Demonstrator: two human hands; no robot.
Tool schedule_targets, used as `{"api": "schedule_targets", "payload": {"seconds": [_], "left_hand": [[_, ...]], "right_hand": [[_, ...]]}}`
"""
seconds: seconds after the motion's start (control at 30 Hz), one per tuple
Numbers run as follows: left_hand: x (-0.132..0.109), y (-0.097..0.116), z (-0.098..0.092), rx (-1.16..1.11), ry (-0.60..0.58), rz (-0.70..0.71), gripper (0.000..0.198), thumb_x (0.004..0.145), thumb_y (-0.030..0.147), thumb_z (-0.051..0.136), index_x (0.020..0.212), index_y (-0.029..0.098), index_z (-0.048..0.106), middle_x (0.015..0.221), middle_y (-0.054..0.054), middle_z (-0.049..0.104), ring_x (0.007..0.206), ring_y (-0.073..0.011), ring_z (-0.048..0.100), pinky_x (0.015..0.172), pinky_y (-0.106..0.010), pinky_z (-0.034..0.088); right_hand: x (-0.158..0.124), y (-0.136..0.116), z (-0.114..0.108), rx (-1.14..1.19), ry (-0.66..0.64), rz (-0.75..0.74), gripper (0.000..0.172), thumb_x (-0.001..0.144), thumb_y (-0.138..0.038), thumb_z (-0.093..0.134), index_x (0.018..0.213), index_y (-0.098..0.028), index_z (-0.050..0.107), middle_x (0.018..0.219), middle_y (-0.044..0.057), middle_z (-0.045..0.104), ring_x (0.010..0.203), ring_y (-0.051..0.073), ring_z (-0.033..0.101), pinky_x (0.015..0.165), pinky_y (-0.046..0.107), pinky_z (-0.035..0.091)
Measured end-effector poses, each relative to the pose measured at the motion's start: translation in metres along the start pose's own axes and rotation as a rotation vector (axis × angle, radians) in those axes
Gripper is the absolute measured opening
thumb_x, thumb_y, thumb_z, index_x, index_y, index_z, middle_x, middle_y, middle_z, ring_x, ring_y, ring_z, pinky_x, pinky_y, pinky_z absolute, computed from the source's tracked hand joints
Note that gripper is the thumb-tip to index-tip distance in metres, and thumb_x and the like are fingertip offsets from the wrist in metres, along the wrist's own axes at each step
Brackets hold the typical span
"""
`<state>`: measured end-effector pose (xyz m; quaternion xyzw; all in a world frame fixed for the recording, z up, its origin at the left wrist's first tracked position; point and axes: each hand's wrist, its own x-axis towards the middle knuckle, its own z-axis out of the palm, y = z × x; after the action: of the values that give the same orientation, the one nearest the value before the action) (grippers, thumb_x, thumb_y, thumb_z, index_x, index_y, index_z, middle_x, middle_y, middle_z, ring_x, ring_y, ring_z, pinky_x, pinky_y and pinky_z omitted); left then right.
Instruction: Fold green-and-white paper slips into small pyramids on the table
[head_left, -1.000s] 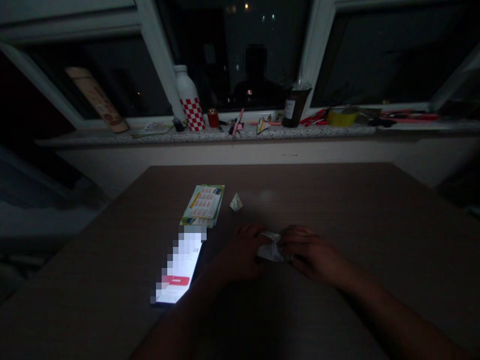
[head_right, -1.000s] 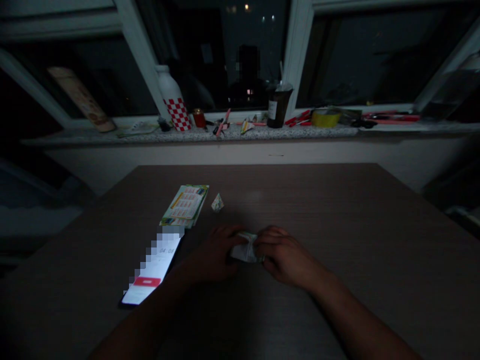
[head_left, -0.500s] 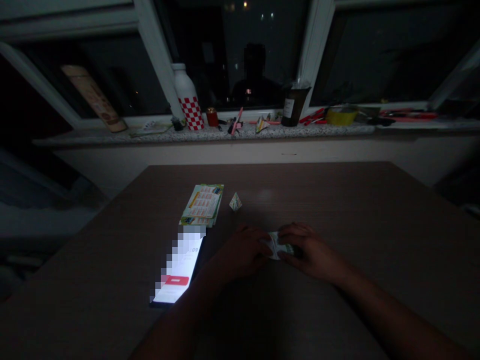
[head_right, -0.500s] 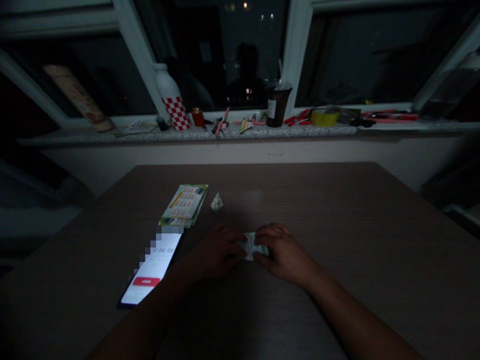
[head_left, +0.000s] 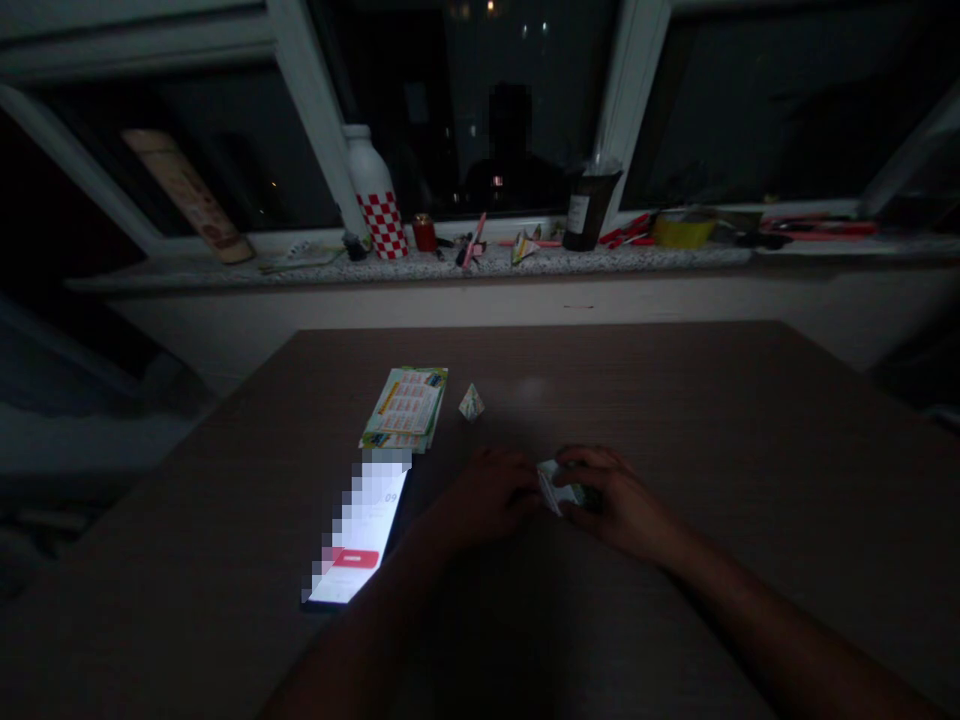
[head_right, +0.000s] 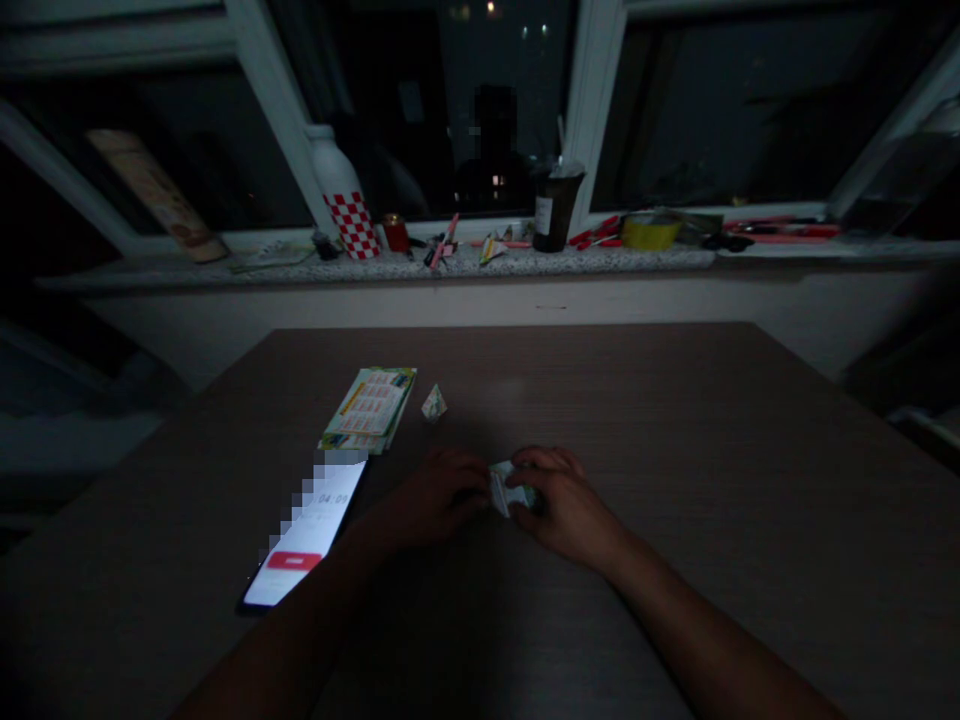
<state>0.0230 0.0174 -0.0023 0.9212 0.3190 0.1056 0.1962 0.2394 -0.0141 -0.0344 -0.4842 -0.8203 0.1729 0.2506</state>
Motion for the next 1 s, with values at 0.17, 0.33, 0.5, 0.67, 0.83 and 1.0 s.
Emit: {"api": "schedule_targets", "payload": {"seconds": [0.17, 0.33, 0.5, 0.67, 0.83, 1.0], "left_hand": [[0.006, -0.001, 0.006, 0.048, 0.039, -0.077, 0.02, 0.09, 0.03, 0.047, 0.093, 0.019, 0.064, 0.097, -0.004, 0.057, 0.097, -0.02, 0.05, 0.087, -0.035, 0.037], [0.009, 0.003, 0.013, 0.127, 0.087, -0.168, 0.022, 0.09, 0.034, 0.046, 0.092, 0.018, 0.061, 0.097, -0.006, 0.054, 0.098, -0.0223, 0.047, 0.086, -0.037, 0.037], [0.01, 0.006, 0.02, 0.202, 0.121, -0.275, 0.022, 0.087, 0.036, 0.049, 0.094, 0.019, 0.06, 0.104, -0.008, 0.051, 0.1, -0.0245, 0.046, 0.086, -0.039, 0.037], [0.01, 0.009, 0.021, 0.234, 0.13, -0.273, 0.02, 0.087, 0.033, 0.048, 0.094, 0.018, 0.06, 0.104, -0.008, 0.051, 0.1, -0.025, 0.046, 0.083, -0.039, 0.037], [0.009, 0.005, 0.017, 0.212, 0.102, -0.234, 0.02, 0.089, 0.033, 0.047, 0.092, 0.017, 0.06, 0.102, -0.008, 0.053, 0.099, -0.0242, 0.046, 0.084, -0.038, 0.037], [0.009, 0.003, 0.015, 0.167, 0.066, -0.193, 0.024, 0.092, 0.035, 0.043, 0.089, 0.018, 0.06, 0.099, -0.007, 0.055, 0.099, -0.0233, 0.047, 0.085, -0.038, 0.036]], "right_hand": [[0.0, 0.0, 0.0, -0.009, -0.001, -0.017, 0.025, 0.075, -0.019, 0.066, 0.098, -0.028, 0.069, 0.118, 0.006, 0.058, 0.111, 0.026, 0.052, 0.099, 0.05, 0.032], [0.0, 0.004, 0.003, -0.004, -0.002, -0.01, 0.03, 0.073, -0.018, 0.066, 0.101, -0.027, 0.068, 0.119, 0.007, 0.057, 0.112, 0.026, 0.052, 0.098, 0.05, 0.033], [0.001, 0.007, 0.003, 0.048, 0.011, -0.005, 0.034, 0.071, -0.017, 0.066, 0.104, -0.023, 0.064, 0.116, 0.008, 0.059, 0.109, 0.026, 0.054, 0.097, 0.048, 0.036], [0.003, 0.006, 0.0, 0.075, -0.013, 0.013, 0.034, 0.07, -0.017, 0.067, 0.103, -0.022, 0.065, 0.116, 0.008, 0.06, 0.109, 0.026, 0.055, 0.098, 0.048, 0.036], [0.003, 0.005, 0.0, 0.087, 0.001, 0.022, 0.026, 0.076, -0.022, 0.065, 0.102, -0.022, 0.066, 0.114, 0.009, 0.061, 0.108, 0.025, 0.056, 0.097, 0.046, 0.039], [0.003, 0.006, 0.0, 0.112, 0.117, 0.091, 0.036, 0.076, -0.022, 0.064, 0.112, -0.022, 0.062, 0.12, 0.01, 0.057, 0.11, 0.026, 0.055, 0.095, 0.044, 0.044]]}}
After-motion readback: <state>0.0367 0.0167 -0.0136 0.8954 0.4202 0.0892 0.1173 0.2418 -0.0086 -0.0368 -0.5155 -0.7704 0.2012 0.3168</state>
